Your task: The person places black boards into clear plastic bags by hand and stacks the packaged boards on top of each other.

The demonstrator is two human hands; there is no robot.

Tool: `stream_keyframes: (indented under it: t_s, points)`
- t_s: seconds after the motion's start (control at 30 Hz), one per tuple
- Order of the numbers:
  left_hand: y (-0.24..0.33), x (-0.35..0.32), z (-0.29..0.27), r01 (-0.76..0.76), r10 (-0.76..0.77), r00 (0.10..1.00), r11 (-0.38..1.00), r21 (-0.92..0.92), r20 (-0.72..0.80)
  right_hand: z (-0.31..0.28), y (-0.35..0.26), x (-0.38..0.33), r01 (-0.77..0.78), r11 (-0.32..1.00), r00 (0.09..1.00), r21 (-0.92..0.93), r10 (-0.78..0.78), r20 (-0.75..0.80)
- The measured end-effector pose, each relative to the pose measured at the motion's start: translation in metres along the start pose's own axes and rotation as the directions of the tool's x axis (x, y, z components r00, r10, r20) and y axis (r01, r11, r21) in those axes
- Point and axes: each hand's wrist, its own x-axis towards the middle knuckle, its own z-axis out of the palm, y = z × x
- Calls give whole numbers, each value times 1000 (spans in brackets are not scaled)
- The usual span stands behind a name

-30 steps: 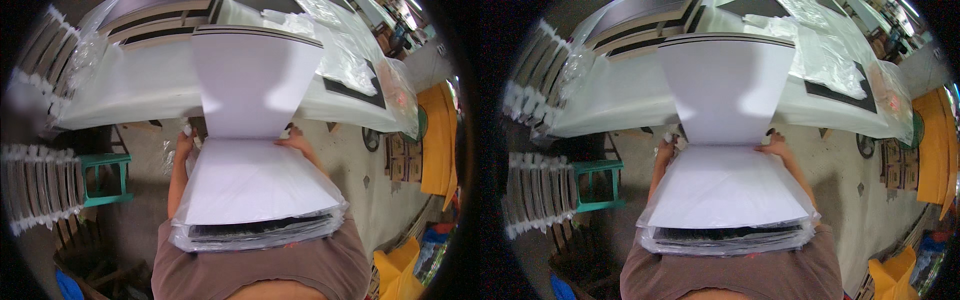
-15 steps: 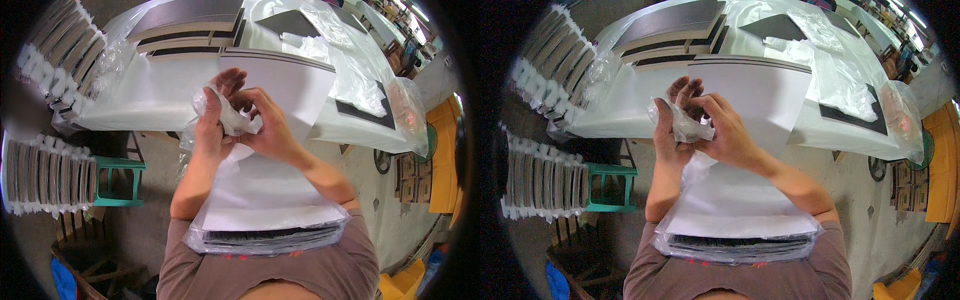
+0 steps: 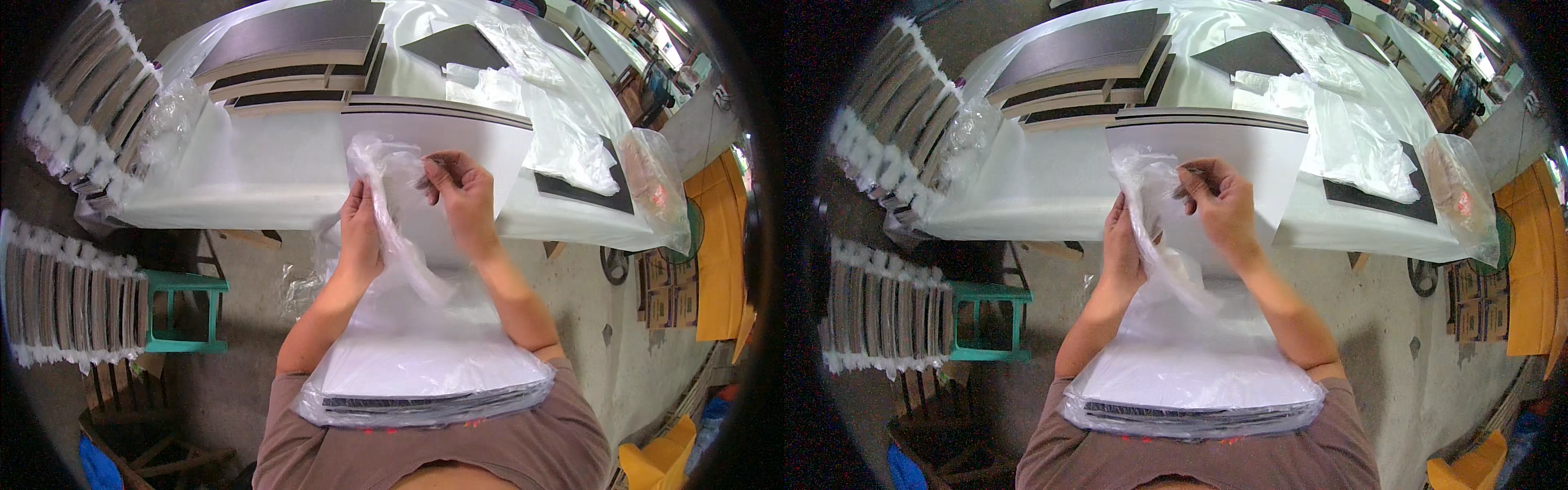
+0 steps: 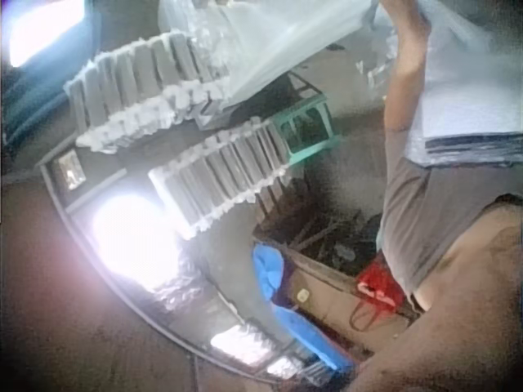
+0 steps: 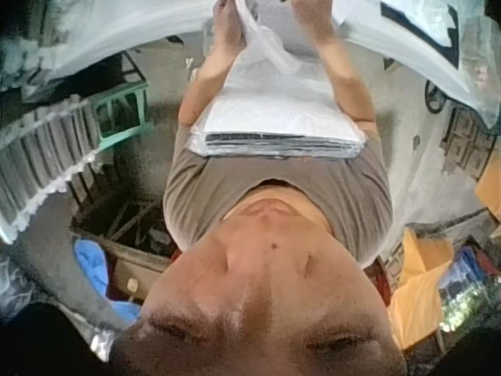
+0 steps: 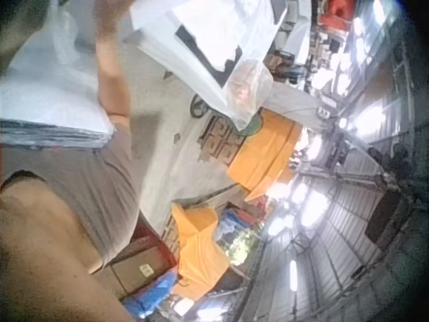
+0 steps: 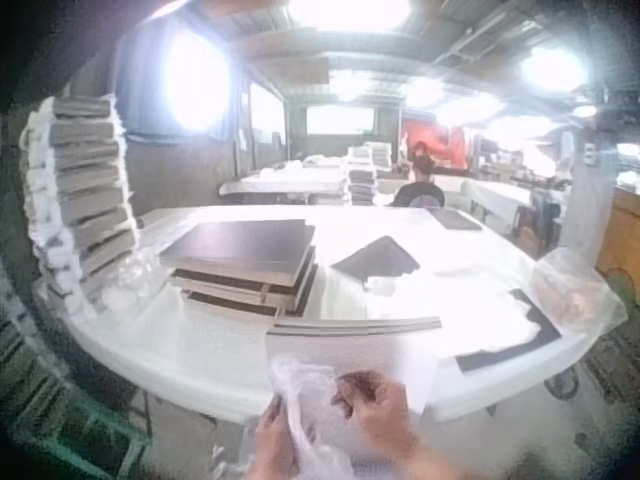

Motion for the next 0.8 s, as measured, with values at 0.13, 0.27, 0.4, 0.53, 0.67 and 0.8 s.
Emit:
stream_keyframes:
  t_s: [0.13,0.27,0.4,0.53,0.67,0.8]
  points:
    - [2,-3,-4,87,-82,985,996,-23,154,-3,7,2,41,998,999,38,-41,-5]
    - [0,-5,1,-33,-4,991,963,269,134,3,8,3,133,987,991,93,-129,-47]
    - [1,-3,3,29,-33,989,999,28,142,6,1,-2,62,994,998,94,-62,-8]
    - [2,-7,9,67,-22,980,973,-220,200,3,-6,-3,48,996,993,-70,-55,-104]
    - [-2,-7,1,-12,53,979,978,-206,195,22,-9,-4,115,987,972,111,-89,-217]
    - [3,-7,4,4,40,967,985,-173,253,13,6,0,50,958,998,283,-40,-44]
